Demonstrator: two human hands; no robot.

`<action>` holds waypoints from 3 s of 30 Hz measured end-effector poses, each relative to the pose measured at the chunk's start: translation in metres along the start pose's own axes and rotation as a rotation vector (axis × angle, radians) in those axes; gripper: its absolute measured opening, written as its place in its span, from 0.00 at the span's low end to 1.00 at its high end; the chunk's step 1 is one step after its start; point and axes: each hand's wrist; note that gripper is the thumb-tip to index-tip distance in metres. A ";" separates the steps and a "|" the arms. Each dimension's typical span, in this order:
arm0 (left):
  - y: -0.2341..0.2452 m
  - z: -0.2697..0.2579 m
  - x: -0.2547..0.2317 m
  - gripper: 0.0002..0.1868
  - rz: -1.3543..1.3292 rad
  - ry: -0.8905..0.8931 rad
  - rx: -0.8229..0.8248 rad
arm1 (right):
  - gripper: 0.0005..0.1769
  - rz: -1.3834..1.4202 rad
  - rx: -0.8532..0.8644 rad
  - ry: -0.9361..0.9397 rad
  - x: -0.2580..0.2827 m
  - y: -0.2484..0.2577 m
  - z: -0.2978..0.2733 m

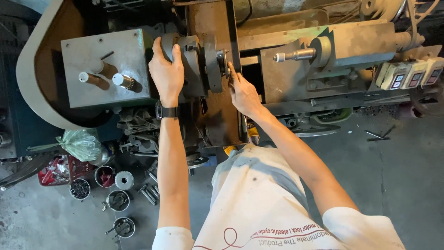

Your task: The person cleans a cylindrical metal part with a cloth, then mounts it onto a lathe chuck. They tighten the chuck using a wrench, start the machine, and use a file to smooth the rotating metal part.

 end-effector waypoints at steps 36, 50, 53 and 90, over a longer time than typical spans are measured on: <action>-0.005 0.008 -0.002 0.30 0.063 0.045 0.009 | 0.23 0.125 0.075 0.019 0.016 0.029 0.015; -0.022 -0.060 0.025 0.22 -0.075 -0.417 -0.449 | 0.30 0.233 -0.083 -0.062 -0.023 0.001 -0.003; -0.031 -0.090 0.039 0.24 -0.143 -0.396 -0.474 | 0.31 0.285 -0.067 -0.037 -0.014 0.010 0.001; -0.010 -0.028 0.017 0.20 -0.099 -0.213 -0.222 | 0.07 -0.448 0.118 -0.067 -0.039 -0.062 -0.043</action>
Point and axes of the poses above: each hand's wrist, its own z-axis towards the middle knuckle, its own y-axis out of the back of the hand, x = y × z
